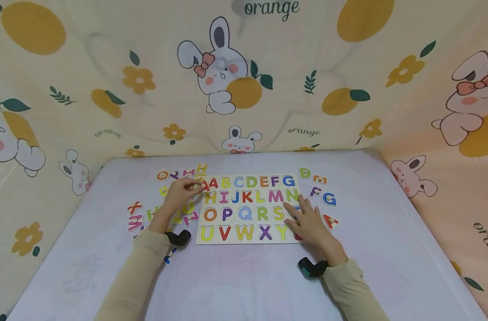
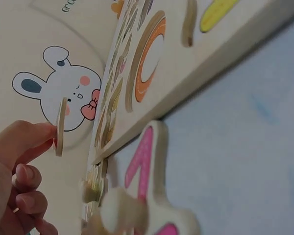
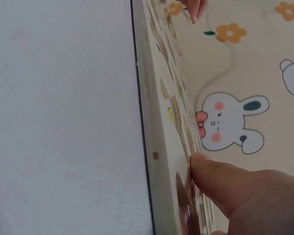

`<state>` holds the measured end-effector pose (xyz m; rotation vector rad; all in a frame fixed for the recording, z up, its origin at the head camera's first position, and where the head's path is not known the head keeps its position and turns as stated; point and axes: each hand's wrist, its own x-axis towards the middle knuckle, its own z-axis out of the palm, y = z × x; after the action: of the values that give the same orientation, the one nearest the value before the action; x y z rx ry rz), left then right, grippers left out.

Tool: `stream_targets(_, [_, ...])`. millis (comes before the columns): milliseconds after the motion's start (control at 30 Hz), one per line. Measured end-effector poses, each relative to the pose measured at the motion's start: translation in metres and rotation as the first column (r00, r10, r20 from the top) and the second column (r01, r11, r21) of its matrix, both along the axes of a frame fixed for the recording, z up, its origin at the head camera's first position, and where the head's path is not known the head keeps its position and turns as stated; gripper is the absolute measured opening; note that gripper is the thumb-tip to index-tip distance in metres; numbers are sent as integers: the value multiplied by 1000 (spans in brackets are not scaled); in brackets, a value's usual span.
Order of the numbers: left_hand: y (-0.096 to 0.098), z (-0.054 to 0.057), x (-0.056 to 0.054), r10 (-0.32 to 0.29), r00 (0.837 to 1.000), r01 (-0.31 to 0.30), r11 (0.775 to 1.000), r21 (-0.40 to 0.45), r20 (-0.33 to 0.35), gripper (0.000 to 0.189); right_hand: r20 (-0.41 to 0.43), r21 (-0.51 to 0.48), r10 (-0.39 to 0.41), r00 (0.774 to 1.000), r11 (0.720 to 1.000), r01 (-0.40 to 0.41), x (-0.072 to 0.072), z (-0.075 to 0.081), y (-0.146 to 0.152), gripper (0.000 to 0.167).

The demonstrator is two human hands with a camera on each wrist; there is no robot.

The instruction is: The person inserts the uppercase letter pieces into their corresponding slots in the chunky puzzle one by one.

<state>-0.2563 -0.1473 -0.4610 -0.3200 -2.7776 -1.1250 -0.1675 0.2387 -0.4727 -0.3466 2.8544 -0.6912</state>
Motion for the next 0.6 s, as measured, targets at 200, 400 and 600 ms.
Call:
stream_targets(200, [6,0,-10,17,998,-16,1000,-16,55,22,-6,-4,5,1000,1000,-5,1,-2,1,60])
stream_targets(400, [9,-2,-19,5,997,-4,1000,-19,82,23,-9,-8,15,1000,1000,-15,2,0,1,60])
stream_targets(600, [13,-8,-28,-9,994,15,999,-48,113,25,-18,4,18,1000,1000,-18,3,1,1,59])
